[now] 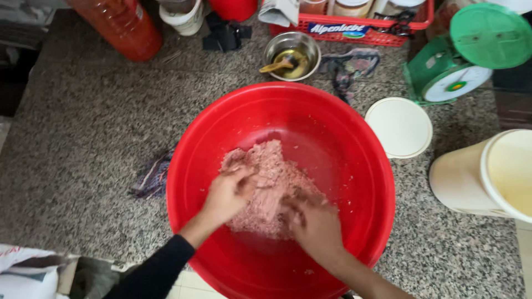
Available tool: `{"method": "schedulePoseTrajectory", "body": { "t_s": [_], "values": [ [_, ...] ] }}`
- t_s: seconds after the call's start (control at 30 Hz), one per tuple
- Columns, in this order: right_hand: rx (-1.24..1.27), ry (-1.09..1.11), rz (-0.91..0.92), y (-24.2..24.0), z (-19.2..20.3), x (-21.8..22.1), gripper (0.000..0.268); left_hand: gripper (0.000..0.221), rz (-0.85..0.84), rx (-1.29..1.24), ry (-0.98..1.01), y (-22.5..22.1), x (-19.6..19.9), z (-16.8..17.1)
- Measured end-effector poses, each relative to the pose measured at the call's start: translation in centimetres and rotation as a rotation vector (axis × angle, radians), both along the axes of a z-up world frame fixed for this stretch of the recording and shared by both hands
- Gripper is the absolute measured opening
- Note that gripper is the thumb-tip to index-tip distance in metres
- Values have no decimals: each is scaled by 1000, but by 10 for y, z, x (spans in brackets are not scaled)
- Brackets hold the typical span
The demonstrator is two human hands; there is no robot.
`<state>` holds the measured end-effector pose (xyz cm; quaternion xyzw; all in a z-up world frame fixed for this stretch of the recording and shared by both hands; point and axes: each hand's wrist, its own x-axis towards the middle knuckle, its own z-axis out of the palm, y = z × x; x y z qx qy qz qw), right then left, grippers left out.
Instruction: The person mixes minced meat with seasonings in a red bowl by hand on a kitchen counter.
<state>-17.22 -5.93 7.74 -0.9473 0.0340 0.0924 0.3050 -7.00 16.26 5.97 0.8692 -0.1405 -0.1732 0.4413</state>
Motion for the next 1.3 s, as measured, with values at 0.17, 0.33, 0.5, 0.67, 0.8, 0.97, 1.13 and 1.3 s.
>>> {"method": "schedulePoseTrajectory", "body": {
  "t_s": [0.17, 0.33, 0.5, 0.67, 0.8, 0.97, 1.13, 1.3],
  "values": [
    [-252, -180, 260, 10, -10, 39, 63, 61, -252, 277, -497, -41, -24, 1],
    [-505, -18, 547, 3, -44, 54, 62, 61, -303, 505, -603, -38, -17, -50],
    [-512, 352, 563, 2, -63, 92, 66, 65, -282, 563, -408, -47, -4, -86],
    [-596, 470, 654, -4, -71, 112, 75, 71, -213, 359, -159, -54, 11, -74],
    [-151, 263, 606, -42, -63, 110, 63, 58, -284, 174, 0, -36, 17, -63],
    [-161, 111, 80, -90, -78, 77, 56, 51, 225, 252, -64, 29, 3, -80],
    [-12, 431, -39, -84, -142, 55, 75, 66, 559, 152, 529, 20, -36, -107],
    [774, 1007, -474, -26, -86, 21, 77, 91, 748, -246, 1062, -50, -80, -87]
  ]
}}
